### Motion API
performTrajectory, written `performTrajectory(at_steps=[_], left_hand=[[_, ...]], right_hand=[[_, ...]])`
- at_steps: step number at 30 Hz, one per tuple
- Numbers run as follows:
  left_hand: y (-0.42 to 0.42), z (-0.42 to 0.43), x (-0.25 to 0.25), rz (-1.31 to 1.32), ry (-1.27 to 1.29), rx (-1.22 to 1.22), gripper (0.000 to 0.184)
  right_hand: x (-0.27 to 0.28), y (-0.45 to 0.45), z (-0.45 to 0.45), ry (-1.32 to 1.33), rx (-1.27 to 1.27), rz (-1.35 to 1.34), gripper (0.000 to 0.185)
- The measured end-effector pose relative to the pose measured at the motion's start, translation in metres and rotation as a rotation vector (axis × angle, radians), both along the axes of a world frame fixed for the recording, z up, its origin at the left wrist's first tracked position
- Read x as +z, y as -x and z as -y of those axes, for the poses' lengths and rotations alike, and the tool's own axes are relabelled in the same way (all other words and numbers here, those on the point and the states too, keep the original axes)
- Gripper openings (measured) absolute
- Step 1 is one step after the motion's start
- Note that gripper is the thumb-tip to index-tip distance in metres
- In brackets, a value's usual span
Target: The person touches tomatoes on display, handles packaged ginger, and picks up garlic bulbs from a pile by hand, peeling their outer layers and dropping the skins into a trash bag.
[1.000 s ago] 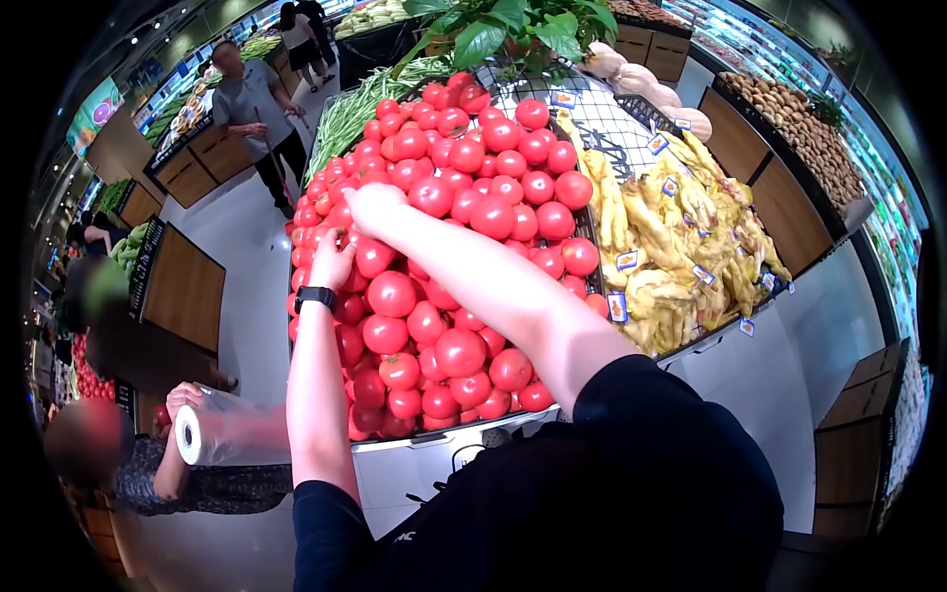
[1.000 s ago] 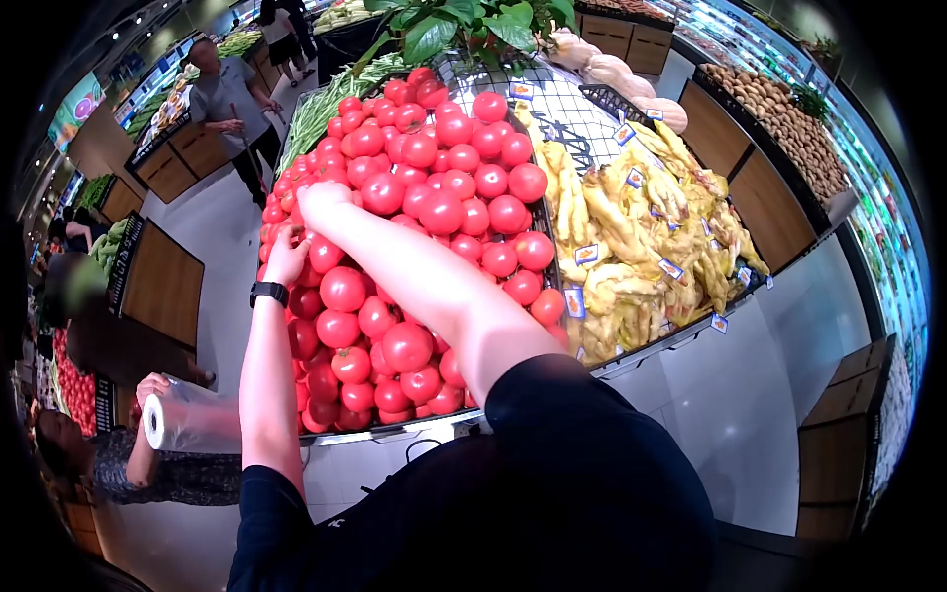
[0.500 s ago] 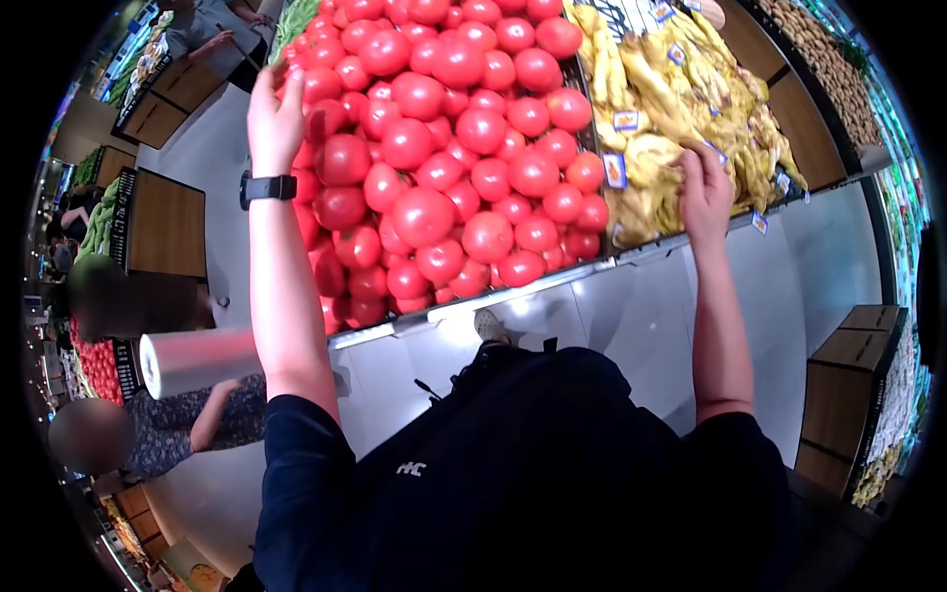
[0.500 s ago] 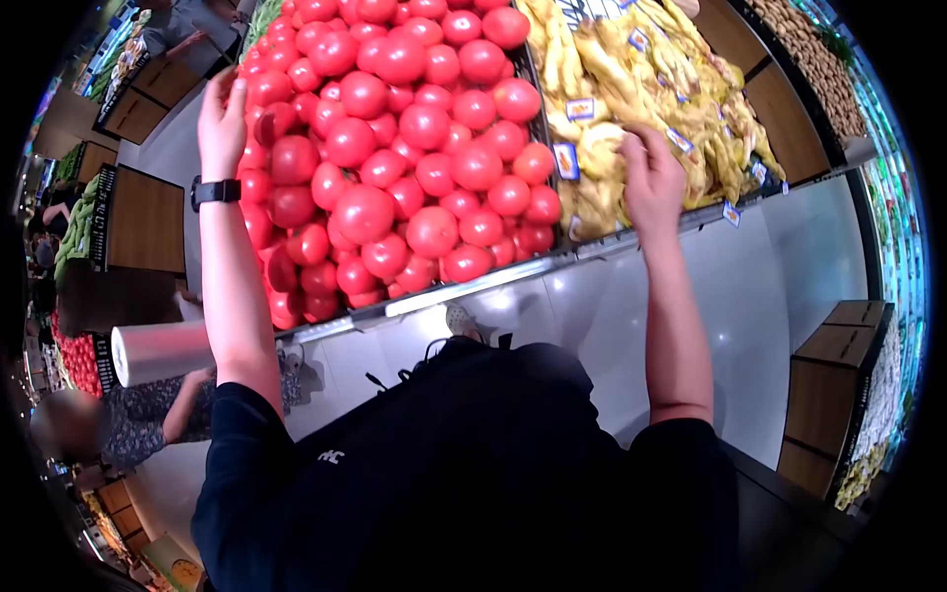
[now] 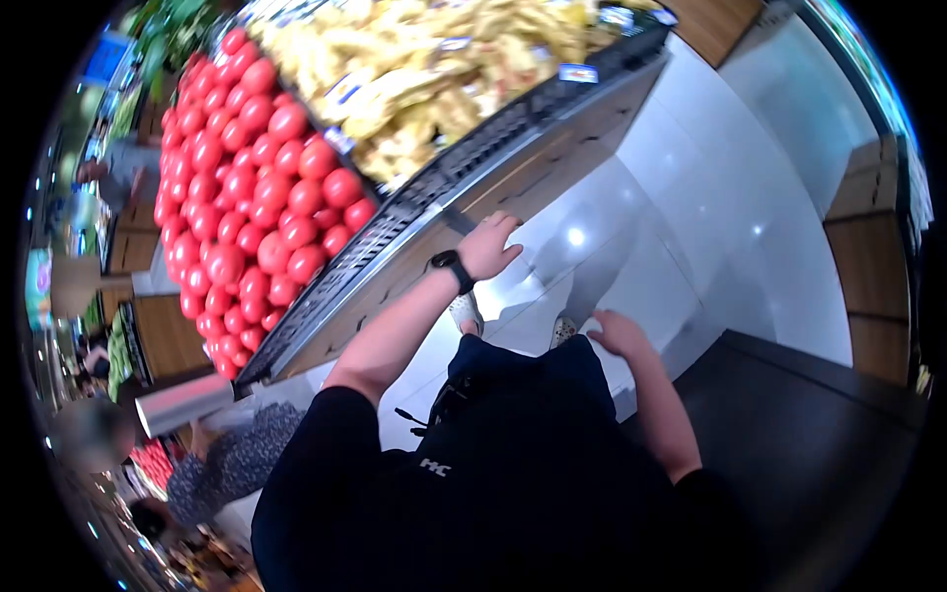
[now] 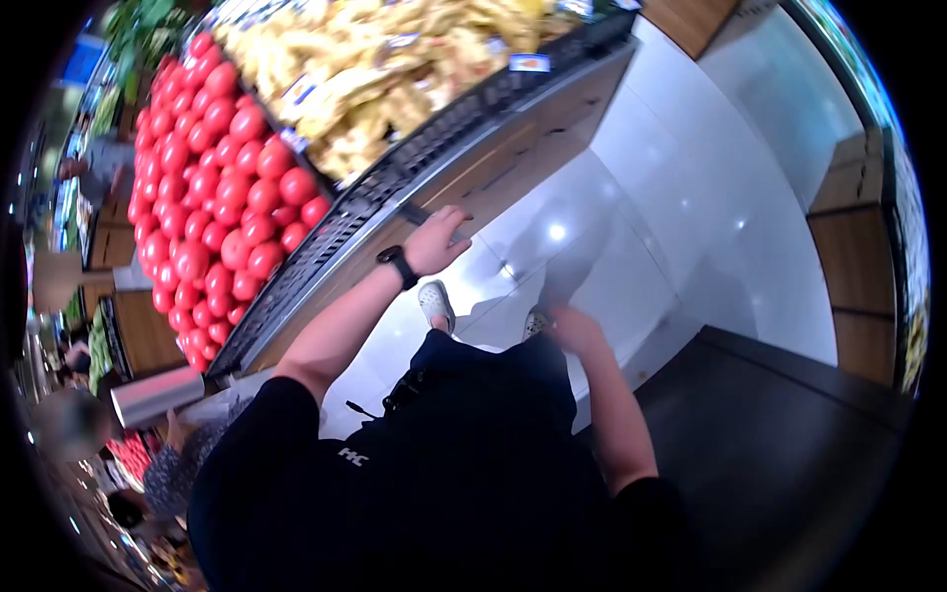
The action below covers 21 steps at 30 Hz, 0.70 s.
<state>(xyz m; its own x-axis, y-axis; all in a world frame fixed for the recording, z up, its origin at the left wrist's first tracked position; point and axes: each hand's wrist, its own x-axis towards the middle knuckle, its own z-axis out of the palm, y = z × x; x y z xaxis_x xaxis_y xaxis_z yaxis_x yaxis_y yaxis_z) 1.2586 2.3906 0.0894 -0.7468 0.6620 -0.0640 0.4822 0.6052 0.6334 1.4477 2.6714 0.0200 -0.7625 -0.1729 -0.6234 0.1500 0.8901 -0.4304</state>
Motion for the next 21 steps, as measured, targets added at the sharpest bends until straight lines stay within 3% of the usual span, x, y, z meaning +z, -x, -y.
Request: performTrajectory(at_steps=[2, 6, 8, 10, 12, 14, 21], left_hand=[[0.029, -0.055, -0.054, 0.045, 0.216, -0.083, 0.046], [0.086, -0.129, -0.113, 0.178, 0.824, -0.067, 0.047], [0.093, -0.155, -0.124, 0.231, 0.861, 0.014, 0.046], [0.099, -0.175, -0.126, 0.287, 0.891, 0.11, 0.046], [0.097, -0.186, -0.115, 0.307, 0.727, 0.284, 0.047], [0.111, -0.185, -0.149, 0.346, 0.707, 0.364, 0.047], [0.159, -0.182, -0.227, 0.39, 0.587, 0.582, 0.055]], right_hand=[[0.029, -0.044, -0.018, 0.069, -0.172, 0.032, 0.046], [-0.001, -0.126, -0.07, -0.015, -0.283, 0.093, 0.043], [-0.016, -0.129, -0.096, -0.064, -0.268, 0.164, 0.044], [-0.032, -0.112, -0.121, -0.059, -0.374, -0.019, 0.044], [-0.036, -0.061, -0.145, -0.072, -0.344, -0.037, 0.044], [-0.041, 0.002, -0.165, -0.16, -0.251, -0.244, 0.044], [-0.088, 0.273, -0.178, -0.133, -0.005, -0.496, 0.045]])
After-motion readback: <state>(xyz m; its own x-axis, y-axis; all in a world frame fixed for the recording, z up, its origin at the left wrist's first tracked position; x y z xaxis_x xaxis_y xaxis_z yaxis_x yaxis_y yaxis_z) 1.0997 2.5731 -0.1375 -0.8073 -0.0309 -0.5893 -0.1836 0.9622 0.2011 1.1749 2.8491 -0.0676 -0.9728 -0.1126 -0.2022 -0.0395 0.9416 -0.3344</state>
